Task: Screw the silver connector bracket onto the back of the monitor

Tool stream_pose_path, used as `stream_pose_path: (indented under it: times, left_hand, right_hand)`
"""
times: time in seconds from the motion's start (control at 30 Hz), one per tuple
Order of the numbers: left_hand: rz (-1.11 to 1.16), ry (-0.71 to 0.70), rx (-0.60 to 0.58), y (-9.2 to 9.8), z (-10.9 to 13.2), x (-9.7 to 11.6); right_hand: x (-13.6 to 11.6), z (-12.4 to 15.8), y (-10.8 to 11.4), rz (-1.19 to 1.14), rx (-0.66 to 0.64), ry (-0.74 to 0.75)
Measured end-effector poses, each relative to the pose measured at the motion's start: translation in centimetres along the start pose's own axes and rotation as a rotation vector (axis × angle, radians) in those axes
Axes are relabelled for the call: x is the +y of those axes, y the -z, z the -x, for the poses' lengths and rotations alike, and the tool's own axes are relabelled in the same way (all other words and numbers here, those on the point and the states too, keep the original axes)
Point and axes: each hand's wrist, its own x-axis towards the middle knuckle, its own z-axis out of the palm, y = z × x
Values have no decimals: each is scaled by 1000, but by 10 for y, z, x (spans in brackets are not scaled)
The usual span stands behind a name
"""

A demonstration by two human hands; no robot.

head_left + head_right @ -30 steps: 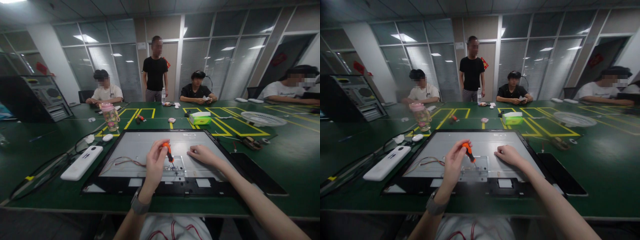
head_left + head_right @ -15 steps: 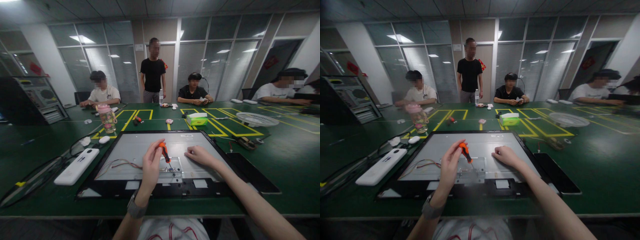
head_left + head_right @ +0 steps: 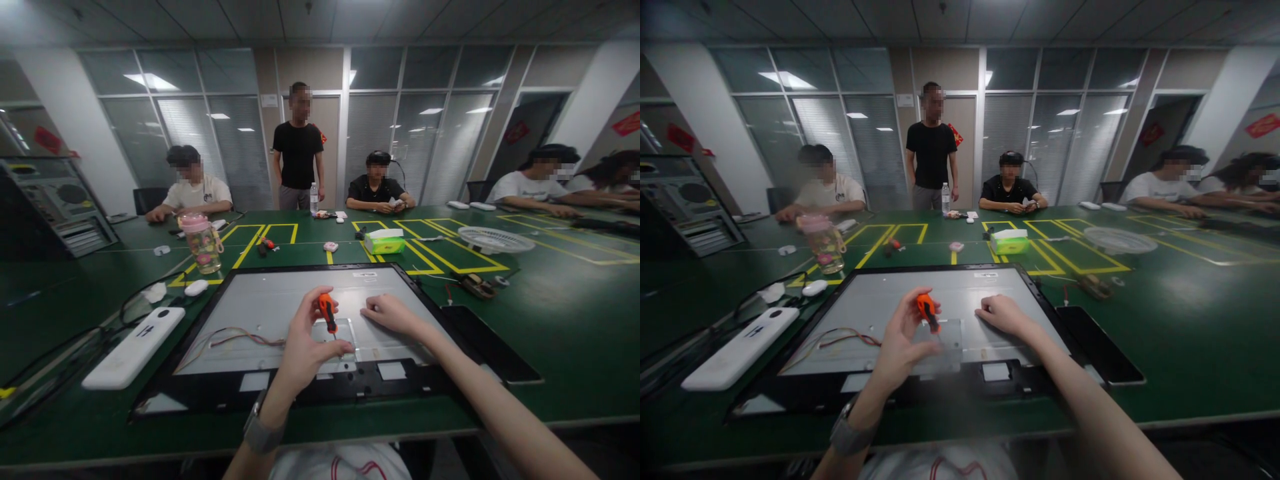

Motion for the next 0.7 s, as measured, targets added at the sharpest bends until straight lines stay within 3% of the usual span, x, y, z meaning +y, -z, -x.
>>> stream_pose_path:
  times: [0.47,0.7]
  left_hand:
    - [37,6,148,-2,-3,9]
    - [-70,-115,302,-2,-6,6]
  right_hand:
    - [5,-4,-5,16,-10,-6]
    - [4,-2,-3,8,-10,6]
